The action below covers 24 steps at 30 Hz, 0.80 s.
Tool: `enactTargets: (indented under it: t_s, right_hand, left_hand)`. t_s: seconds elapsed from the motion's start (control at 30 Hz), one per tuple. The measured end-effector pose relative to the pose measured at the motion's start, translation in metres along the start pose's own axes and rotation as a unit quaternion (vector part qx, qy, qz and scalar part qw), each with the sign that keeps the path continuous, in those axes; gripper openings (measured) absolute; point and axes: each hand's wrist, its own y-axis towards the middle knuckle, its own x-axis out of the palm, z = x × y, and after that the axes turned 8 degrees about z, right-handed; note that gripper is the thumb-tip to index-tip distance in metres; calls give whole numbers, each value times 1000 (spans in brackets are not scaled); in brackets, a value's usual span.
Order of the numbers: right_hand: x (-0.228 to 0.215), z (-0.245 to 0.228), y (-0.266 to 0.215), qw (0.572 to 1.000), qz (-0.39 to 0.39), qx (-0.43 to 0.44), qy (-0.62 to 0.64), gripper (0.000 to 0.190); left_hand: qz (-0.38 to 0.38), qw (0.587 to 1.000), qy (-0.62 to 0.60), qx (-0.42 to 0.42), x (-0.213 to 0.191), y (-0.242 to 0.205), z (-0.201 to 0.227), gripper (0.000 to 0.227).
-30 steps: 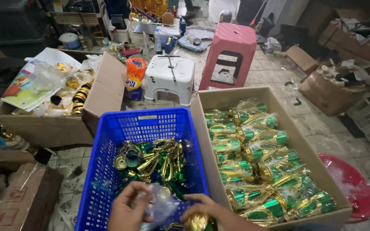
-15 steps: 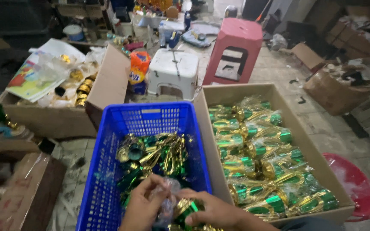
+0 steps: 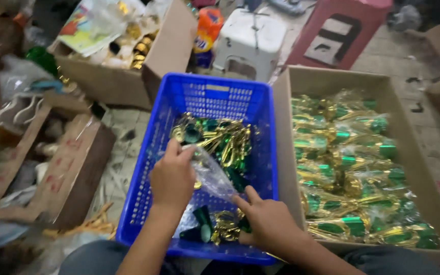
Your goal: The person places green and gold trophy components into a blue crate and assembles them by hand.
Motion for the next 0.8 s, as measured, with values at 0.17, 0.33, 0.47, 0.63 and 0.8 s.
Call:
enactTargets:
  t_s: [0.17,0.33,0.47,0.63,0.8]
  right_hand:
    - [-42,-3,-8,991,-85,96,40,80]
    - [-37,25,-11,987,-67,146,17,64]
    - [-36,32,-10,981,-47,186,27,61]
    - [-47,36,-15,952,-51,209,217,61]
    - [-36,43,-5,829,31,147,539,105]
  left_hand:
    - [-106,992,-4,-75,-12,4,10,50]
    - [-191,974,108,-61,-21,15,5,119]
    - [-97,948,-203,-224,-29,26,6,49]
    - [-26,958,-239,-156,-9,17,5,41]
    - [-72,925,-332,-169,-11,9,23,47]
